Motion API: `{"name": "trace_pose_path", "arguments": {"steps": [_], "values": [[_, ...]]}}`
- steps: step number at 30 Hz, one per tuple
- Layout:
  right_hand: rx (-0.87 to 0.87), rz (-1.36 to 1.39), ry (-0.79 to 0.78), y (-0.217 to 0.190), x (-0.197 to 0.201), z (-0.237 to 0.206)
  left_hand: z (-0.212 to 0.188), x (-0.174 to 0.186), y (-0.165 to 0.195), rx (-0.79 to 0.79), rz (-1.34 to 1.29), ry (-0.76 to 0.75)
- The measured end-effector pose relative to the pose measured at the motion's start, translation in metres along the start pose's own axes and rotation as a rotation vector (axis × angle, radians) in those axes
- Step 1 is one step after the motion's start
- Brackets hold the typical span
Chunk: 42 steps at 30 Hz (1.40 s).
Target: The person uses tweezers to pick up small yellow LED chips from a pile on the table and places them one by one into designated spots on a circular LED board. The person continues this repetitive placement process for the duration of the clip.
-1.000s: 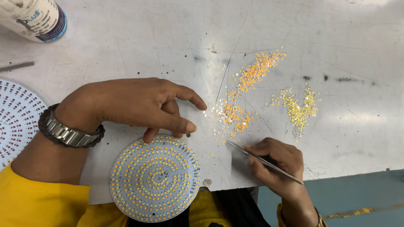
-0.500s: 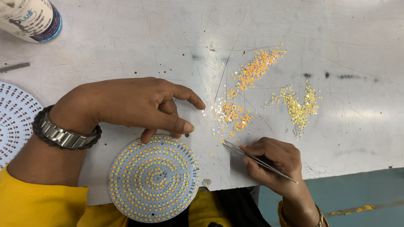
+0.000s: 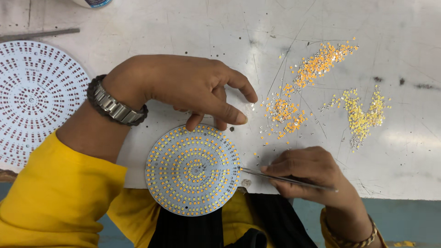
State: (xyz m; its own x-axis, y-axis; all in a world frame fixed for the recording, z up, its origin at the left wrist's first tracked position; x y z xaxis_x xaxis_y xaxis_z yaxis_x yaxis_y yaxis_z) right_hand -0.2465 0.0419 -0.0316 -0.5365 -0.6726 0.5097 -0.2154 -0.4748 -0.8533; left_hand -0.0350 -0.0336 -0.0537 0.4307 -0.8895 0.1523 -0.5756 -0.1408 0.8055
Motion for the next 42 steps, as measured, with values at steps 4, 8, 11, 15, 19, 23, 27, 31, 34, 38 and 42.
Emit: {"name": "trace_pose_path", "arguments": {"steps": [4,8,11,15,19,23,27,31,34,38,42], "values": [[-0.082,0.056,-0.057,0.004,0.0,0.007,-0.002,0.0,0.001,0.004,0.015,0.006],[-0.079,0.049,-0.056,0.003,0.001,0.011,-0.003,0.001,0.002,0.002,0.031,0.018],[-0.073,0.05,-0.063,0.003,0.0,0.012,-0.005,0.001,0.003,0.005,0.032,0.027],[-0.117,0.058,-0.072,0.007,-0.001,0.008,-0.005,0.001,0.0,0.021,0.024,0.03],[-0.144,0.087,-0.006,0.014,0.003,-0.002,-0.005,0.001,0.0,0.008,0.005,0.019],[-0.239,0.045,0.216,0.016,0.01,-0.027,-0.006,0.001,0.003,0.001,-0.01,0.005],[-0.414,-0.07,0.391,0.01,0.003,-0.062,-0.005,-0.001,-0.001,0.001,-0.033,-0.001],[-0.22,-0.237,0.362,-0.003,-0.013,-0.073,-0.009,0.009,0.0,-0.063,-0.068,0.116],[-0.26,-0.148,0.421,0.004,-0.014,-0.08,-0.053,0.025,0.022,-0.378,-0.134,0.504],[-0.311,0.029,0.529,0.015,-0.011,-0.094,-0.169,-0.033,-0.005,-0.392,-0.304,1.119],[-0.327,0.092,0.545,0.032,-0.012,-0.104,-0.198,-0.155,-0.082,-0.326,-0.539,0.785]]}}
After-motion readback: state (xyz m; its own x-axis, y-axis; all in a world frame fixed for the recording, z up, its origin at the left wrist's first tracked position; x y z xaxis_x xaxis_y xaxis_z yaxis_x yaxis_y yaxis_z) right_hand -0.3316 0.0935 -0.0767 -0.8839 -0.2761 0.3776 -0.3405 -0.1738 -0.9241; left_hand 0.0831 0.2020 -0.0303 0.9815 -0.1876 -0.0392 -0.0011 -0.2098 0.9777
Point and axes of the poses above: each hand's wrist, its own z-axis towards the middle knuckle, its own x-axis out of the back of the hand, y = z × x, the point moved 6 cm from there along z, towards the middle knuckle, and after that the axes turned 2 degrees about -y, right-handed, at the moved point
